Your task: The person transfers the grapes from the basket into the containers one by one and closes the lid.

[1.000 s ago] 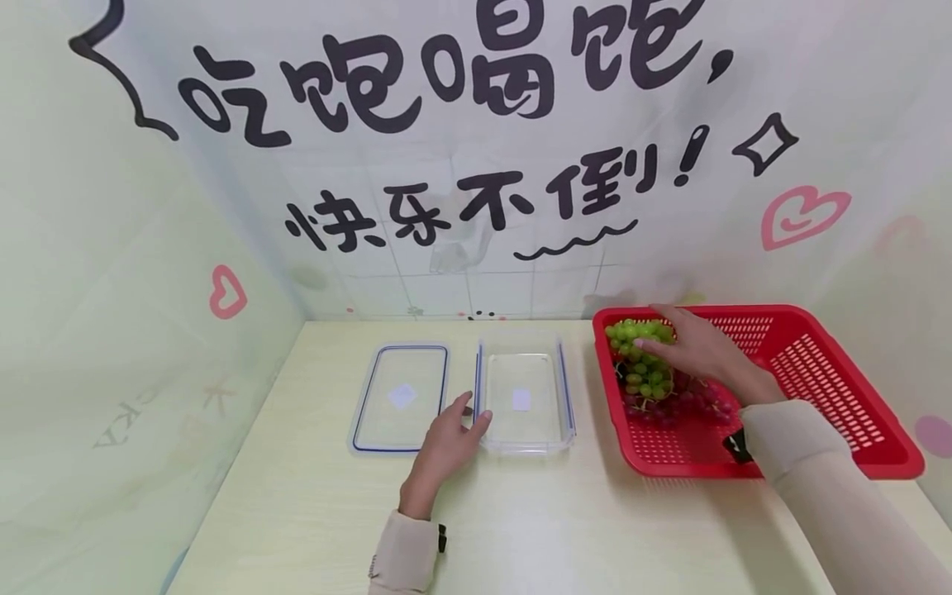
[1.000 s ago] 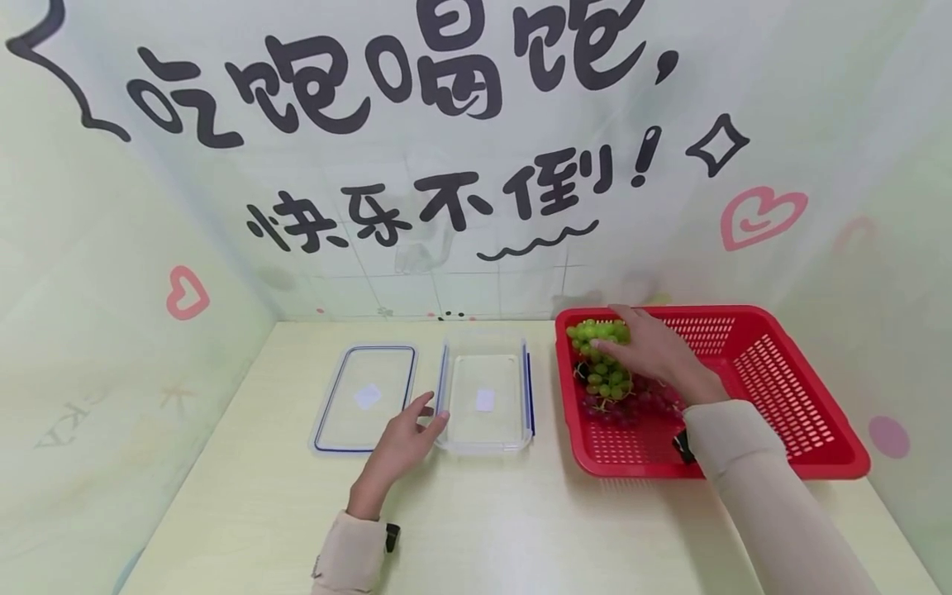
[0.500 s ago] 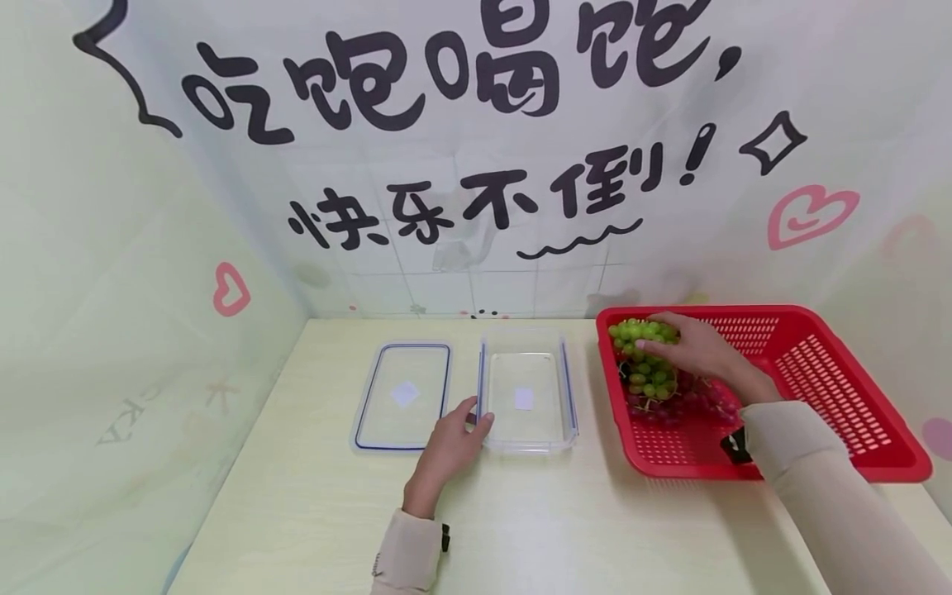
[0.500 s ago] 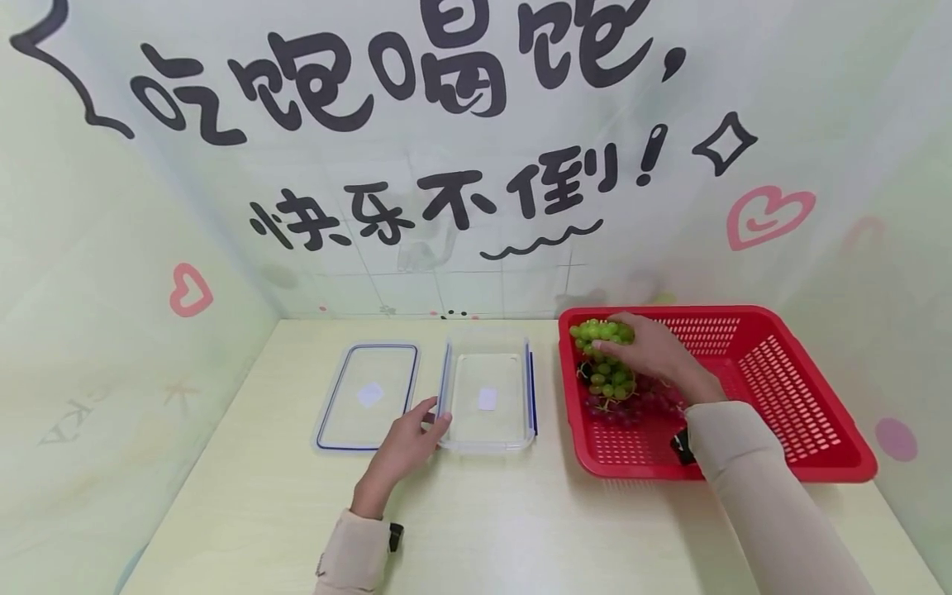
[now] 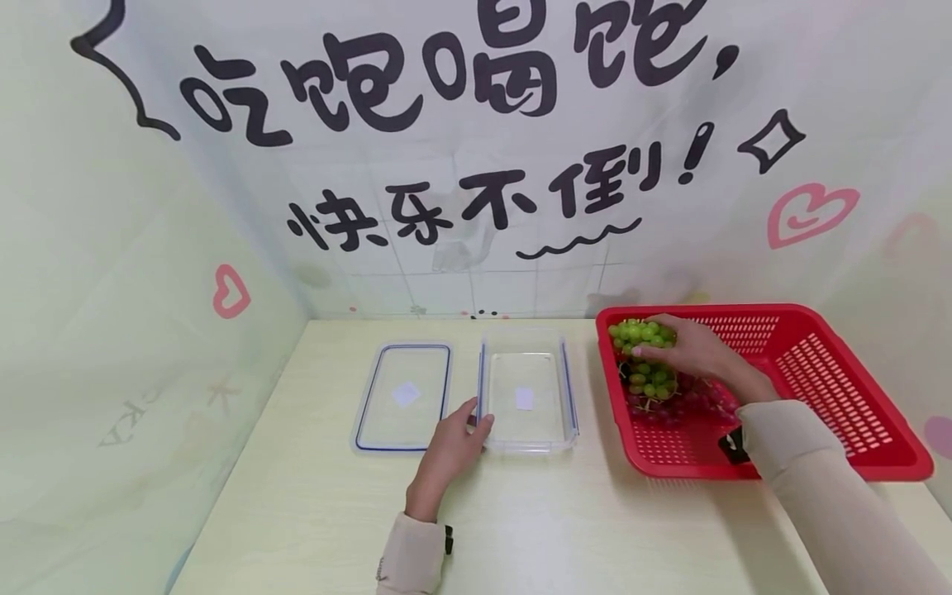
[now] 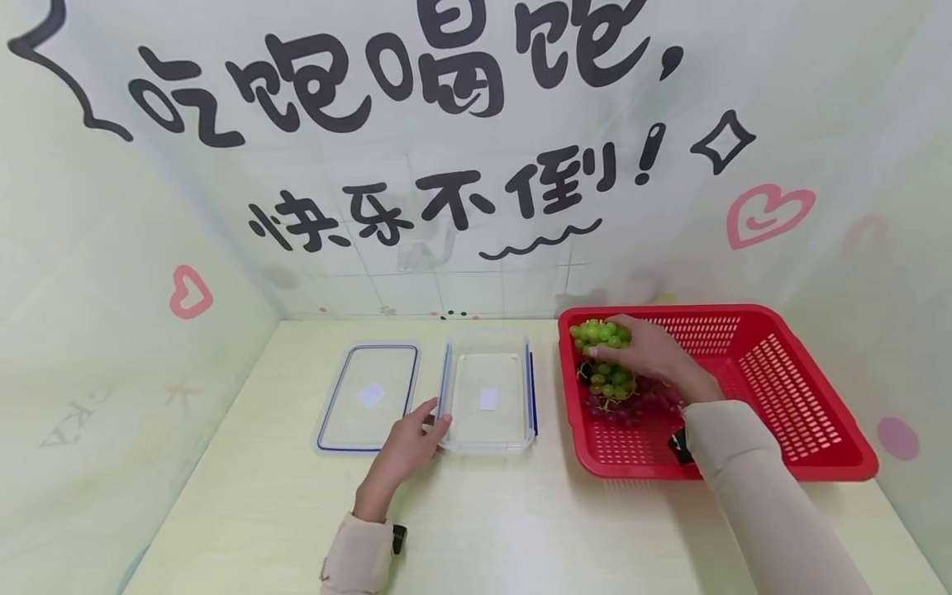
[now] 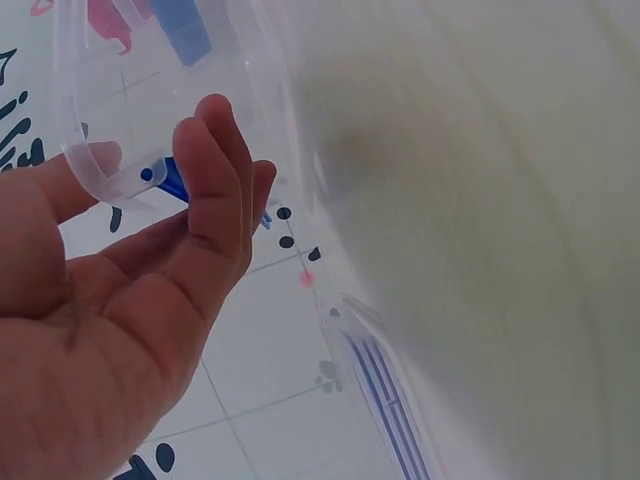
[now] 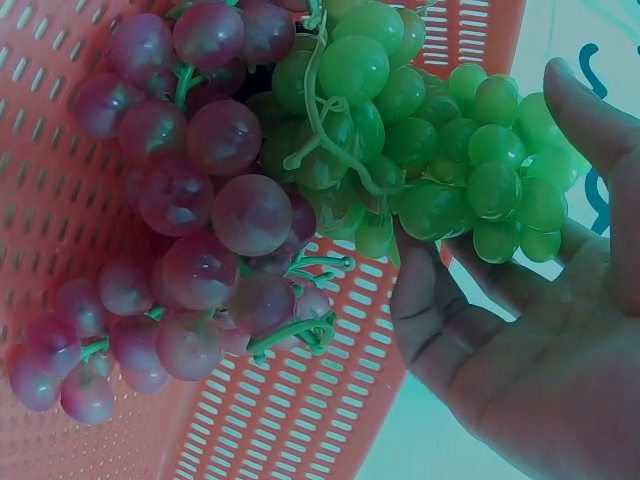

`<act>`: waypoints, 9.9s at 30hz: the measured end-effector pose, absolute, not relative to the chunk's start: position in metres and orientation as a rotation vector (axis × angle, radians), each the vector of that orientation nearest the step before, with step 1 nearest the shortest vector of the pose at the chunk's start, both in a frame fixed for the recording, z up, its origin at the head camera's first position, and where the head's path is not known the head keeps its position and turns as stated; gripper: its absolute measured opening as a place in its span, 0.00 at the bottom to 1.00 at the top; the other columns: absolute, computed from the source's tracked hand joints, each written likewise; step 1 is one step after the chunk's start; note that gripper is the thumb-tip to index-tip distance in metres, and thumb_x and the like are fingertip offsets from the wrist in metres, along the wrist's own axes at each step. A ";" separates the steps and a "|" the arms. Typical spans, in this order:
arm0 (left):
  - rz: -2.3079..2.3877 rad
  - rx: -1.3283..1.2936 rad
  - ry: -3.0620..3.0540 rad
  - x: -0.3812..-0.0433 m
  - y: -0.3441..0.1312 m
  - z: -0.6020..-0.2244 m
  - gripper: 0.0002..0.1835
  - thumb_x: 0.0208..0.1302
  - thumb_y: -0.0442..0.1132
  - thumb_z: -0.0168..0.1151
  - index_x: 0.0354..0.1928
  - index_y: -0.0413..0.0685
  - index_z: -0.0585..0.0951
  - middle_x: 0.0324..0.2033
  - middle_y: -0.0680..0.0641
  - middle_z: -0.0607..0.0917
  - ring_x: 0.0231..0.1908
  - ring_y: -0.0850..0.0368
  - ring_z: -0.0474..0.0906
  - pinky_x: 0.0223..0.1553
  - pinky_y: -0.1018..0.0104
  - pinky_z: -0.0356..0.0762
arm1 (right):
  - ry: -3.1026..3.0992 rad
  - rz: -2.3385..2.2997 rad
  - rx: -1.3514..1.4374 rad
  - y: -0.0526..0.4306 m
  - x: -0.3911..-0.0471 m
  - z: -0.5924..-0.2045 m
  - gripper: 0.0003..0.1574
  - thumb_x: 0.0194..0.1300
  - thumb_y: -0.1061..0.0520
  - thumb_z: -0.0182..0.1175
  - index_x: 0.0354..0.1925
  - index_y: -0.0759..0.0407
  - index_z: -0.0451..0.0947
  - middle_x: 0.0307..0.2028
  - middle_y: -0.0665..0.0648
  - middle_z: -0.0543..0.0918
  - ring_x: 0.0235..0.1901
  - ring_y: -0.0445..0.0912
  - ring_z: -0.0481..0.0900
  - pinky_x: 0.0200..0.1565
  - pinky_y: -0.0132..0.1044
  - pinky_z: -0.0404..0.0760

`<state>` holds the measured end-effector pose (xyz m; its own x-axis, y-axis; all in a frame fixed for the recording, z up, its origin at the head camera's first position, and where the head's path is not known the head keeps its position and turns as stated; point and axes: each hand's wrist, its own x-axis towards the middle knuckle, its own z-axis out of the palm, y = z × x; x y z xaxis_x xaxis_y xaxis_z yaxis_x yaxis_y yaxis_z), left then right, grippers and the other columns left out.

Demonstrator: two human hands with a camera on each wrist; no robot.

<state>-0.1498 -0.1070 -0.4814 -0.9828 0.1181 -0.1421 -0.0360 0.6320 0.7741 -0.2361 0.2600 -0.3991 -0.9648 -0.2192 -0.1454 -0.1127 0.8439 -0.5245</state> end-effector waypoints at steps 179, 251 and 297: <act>1.264 0.081 2.649 -0.152 -0.107 -0.480 0.32 0.76 0.49 0.51 0.74 0.38 0.62 0.45 0.43 0.83 0.28 0.62 0.80 0.39 0.58 0.76 | 2.534 -1.393 -0.101 0.164 -0.271 -0.379 0.27 0.72 0.58 0.57 0.66 0.62 0.68 0.64 0.66 0.73 0.62 0.59 0.73 0.60 0.51 0.75; 1.262 0.057 2.630 -0.152 -0.108 -0.483 0.33 0.76 0.51 0.50 0.75 0.41 0.61 0.43 0.46 0.83 0.28 0.62 0.80 0.38 0.60 0.74 | 2.547 -1.287 0.352 0.250 -0.247 -0.430 0.50 0.69 0.47 0.61 0.73 0.72 0.49 0.65 0.75 0.62 0.61 0.67 0.66 0.59 0.63 0.71; 1.246 0.042 2.618 -0.151 -0.109 -0.479 0.33 0.76 0.50 0.50 0.75 0.40 0.61 0.40 0.46 0.83 0.28 0.61 0.80 0.40 0.58 0.74 | 2.675 -1.471 0.370 0.249 -0.247 -0.399 0.37 0.75 0.46 0.51 0.72 0.65 0.60 0.63 0.72 0.67 0.57 0.59 0.70 0.57 0.54 0.75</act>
<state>-0.1515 -0.1092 -0.4795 -0.9704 0.1289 -0.2041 -0.0771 0.6358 0.7680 -0.2468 0.2491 -0.3991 -0.9689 0.1777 -0.1724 0.2408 0.5138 -0.8235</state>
